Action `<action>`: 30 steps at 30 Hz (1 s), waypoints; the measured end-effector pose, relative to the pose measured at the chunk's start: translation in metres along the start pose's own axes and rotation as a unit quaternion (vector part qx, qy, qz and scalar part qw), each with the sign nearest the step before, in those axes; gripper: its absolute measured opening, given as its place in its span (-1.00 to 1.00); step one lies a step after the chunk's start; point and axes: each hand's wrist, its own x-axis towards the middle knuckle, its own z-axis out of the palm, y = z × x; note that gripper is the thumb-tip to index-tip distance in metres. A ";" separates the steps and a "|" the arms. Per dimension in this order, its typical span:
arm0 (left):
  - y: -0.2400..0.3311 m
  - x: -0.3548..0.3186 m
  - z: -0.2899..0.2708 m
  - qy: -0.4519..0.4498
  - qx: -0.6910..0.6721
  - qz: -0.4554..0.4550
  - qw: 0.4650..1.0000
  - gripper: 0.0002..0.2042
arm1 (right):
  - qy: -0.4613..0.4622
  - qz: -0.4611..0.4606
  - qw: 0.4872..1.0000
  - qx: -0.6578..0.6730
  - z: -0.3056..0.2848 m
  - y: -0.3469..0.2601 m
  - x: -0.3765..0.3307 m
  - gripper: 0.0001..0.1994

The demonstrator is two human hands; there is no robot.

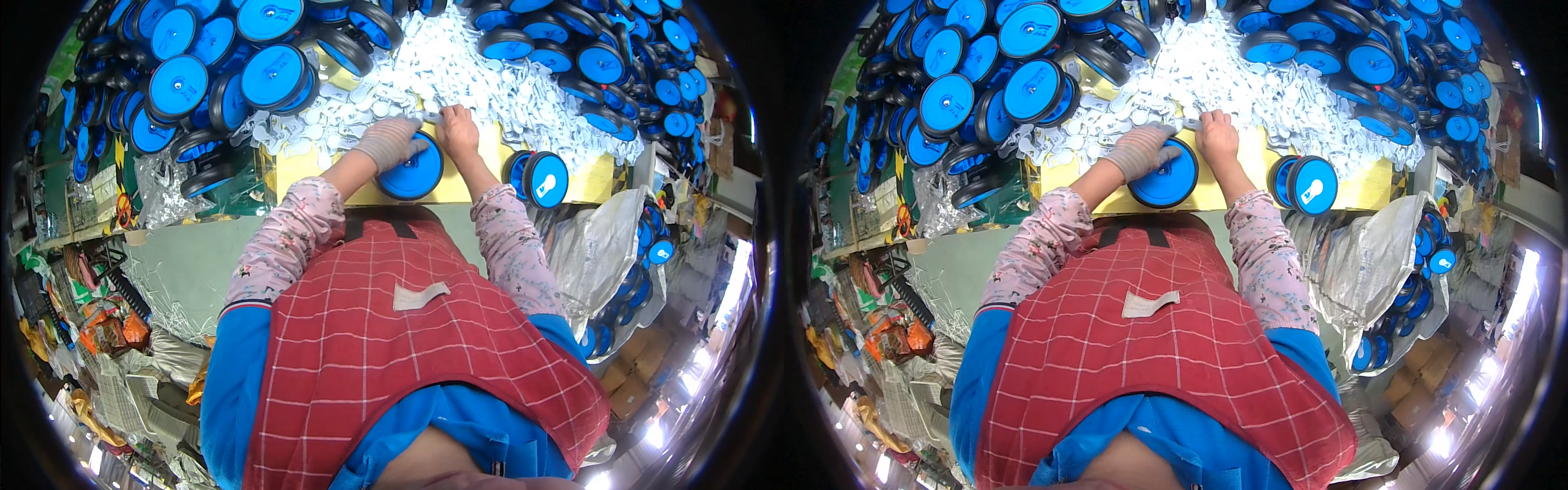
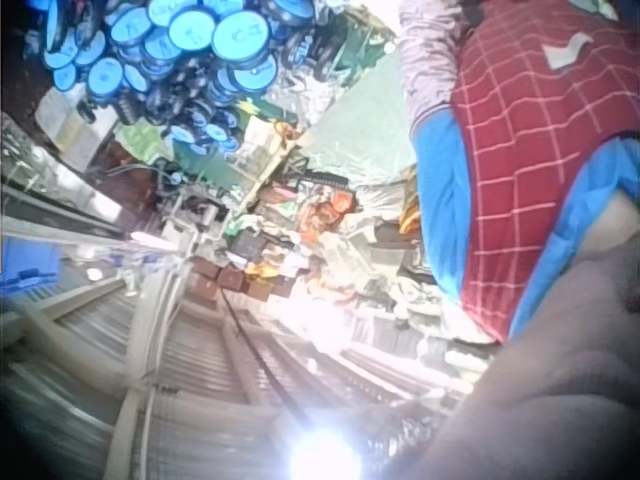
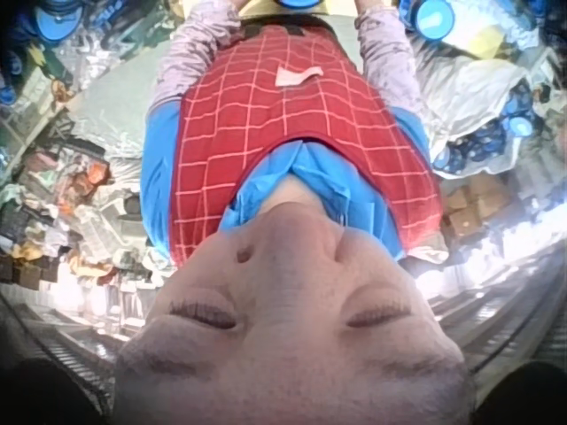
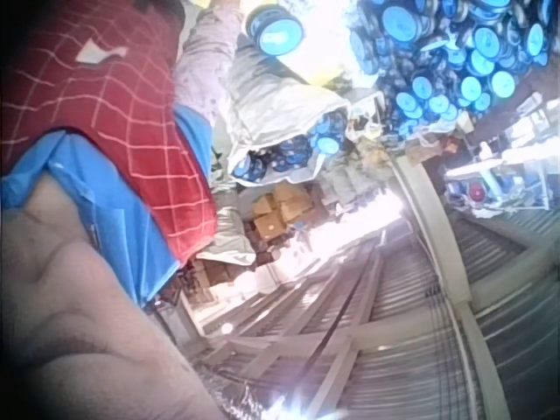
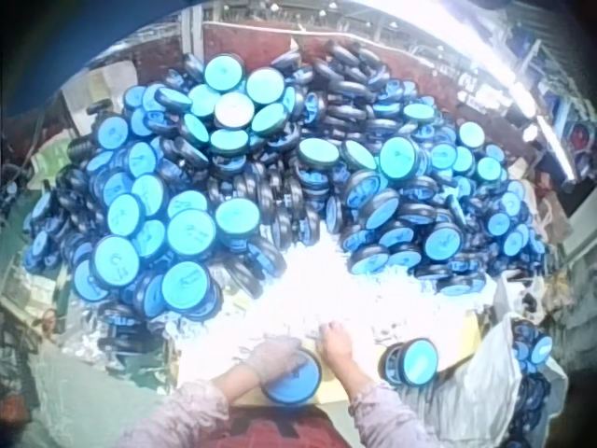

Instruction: The person assembles small blue and black circular objects by hand, placing white plastic pieces into the center of each unit. They repeatedly pick up units, insert pieces, and place finished units into a large white sack. The workspace is cluttered with many similar units and loose parts.

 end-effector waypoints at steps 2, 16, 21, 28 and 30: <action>-0.038 -0.009 0.027 0.041 -0.118 -0.043 0.991 -0.56 | 0.017 0.010 1.000 0.003 0.006 0.001 -0.003 -0.65; -0.061 -0.061 0.075 -0.016 -0.702 -0.109 0.704 -0.55 | 0.109 -0.073 0.982 0.135 -0.071 -0.123 -0.093 -0.68; -0.060 -0.057 0.070 0.019 -0.524 -0.104 0.845 -0.40 | 0.095 -0.039 0.992 0.078 -0.070 -0.117 -0.081 -0.46; -0.050 -0.057 0.062 0.030 -0.432 -0.130 0.892 -0.46 | -0.183 0.131 0.930 0.291 -0.072 -0.084 -0.034 -0.12; -0.055 -0.056 0.067 0.026 -0.429 -0.128 0.894 -0.44 | -0.214 0.118 0.912 0.330 -0.075 -0.077 -0.031 -0.13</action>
